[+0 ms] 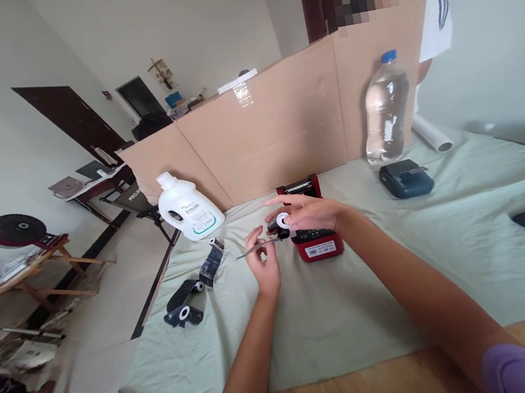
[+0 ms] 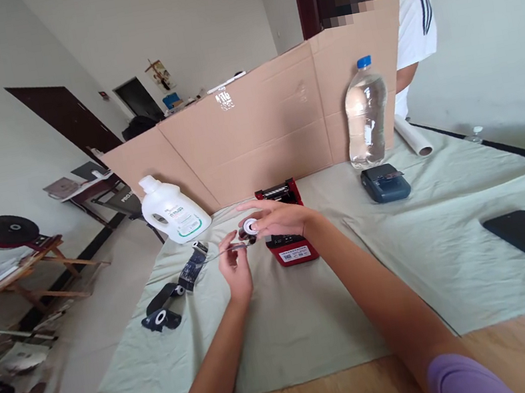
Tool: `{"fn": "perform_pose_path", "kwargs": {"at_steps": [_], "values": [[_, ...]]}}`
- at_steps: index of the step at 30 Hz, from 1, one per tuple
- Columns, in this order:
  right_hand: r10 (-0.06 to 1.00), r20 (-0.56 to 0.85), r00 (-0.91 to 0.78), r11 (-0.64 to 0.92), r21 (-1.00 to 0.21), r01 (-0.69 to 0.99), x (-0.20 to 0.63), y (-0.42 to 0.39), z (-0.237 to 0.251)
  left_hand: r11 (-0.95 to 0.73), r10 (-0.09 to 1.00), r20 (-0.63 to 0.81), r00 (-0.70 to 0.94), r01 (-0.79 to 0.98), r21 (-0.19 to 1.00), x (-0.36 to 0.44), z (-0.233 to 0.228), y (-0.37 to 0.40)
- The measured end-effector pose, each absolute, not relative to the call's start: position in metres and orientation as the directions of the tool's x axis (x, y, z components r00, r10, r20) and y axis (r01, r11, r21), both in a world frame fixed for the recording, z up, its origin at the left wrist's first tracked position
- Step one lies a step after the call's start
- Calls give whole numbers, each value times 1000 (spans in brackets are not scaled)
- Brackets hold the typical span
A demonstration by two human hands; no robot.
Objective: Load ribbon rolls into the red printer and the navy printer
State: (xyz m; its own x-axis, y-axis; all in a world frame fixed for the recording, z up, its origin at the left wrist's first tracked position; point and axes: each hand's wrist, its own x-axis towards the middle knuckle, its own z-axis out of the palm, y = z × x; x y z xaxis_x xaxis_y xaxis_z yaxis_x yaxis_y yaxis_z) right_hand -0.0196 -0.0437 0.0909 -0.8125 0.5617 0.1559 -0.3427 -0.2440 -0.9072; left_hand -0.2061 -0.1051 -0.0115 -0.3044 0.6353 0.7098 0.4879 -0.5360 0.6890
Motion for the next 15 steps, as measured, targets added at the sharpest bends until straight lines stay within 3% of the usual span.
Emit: {"fn": "perform_pose_path", "kwargs": {"at_steps": [6, 9, 13, 15], "values": [[511, 129, -850, -292, -904, -312, -23, -38, 77, -642, 648, 748, 147, 633, 432, -232, 32, -104], [509, 114, -853, -248, -930, -272, -24, -36, 74, -644, 670, 706, 229, 653, 399, -236, 44, -106], [658, 108, -745, 80, -994, -73, -15, -38, 85, -648, 700, 651, 293, 644, 407, -232, 55, -113], [663, 165, -730, 309, -949, 66, -11, -40, 93, -641, 718, 622, 312, 646, 415, -227, 56, -115]]}}
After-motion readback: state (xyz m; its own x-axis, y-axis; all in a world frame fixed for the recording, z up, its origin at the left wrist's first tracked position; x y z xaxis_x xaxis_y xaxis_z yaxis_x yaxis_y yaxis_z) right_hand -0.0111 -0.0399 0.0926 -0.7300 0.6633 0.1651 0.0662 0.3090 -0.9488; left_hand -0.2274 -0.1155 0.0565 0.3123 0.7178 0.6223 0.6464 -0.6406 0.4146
